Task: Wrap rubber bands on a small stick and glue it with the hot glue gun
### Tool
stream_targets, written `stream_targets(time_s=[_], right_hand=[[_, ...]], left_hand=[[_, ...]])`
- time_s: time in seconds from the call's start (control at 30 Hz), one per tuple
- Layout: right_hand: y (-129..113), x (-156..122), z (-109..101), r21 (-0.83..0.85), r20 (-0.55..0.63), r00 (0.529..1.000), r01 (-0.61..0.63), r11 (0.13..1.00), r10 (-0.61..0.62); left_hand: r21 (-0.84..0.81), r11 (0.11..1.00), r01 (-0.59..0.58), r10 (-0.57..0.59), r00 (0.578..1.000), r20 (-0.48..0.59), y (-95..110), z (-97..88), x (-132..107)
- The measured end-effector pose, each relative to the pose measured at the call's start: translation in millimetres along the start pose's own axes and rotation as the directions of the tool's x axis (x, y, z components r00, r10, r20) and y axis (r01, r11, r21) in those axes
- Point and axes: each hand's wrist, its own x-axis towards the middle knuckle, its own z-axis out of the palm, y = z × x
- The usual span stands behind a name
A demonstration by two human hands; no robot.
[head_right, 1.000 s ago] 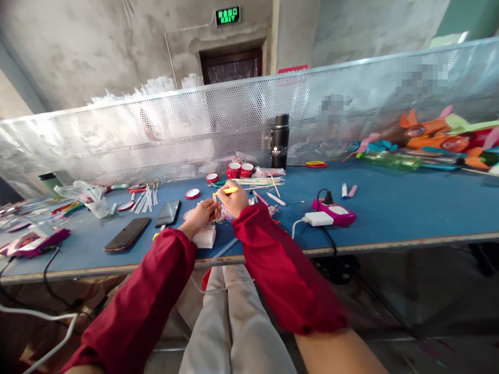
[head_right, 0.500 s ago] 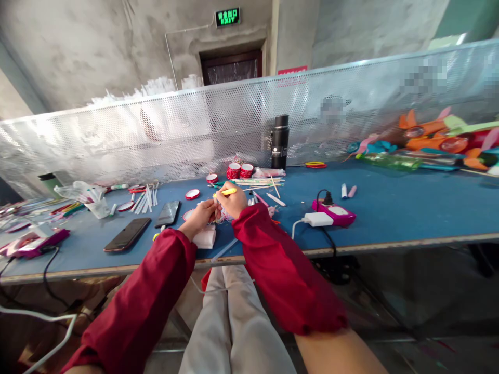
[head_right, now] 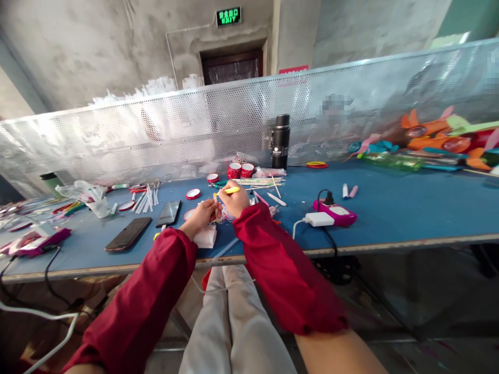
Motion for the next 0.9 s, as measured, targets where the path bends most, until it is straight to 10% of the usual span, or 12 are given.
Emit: stream_targets(time_s=[0.9], right_hand=[[26.3, 2.6, 8.6, -0.127, 0.083, 0.995, 0.072, 0.989, -0.062]], left_hand=[[0.134, 0.988, -0.078, 0.100, 0.982, -0.160, 5.1, 3.6, 7.4]])
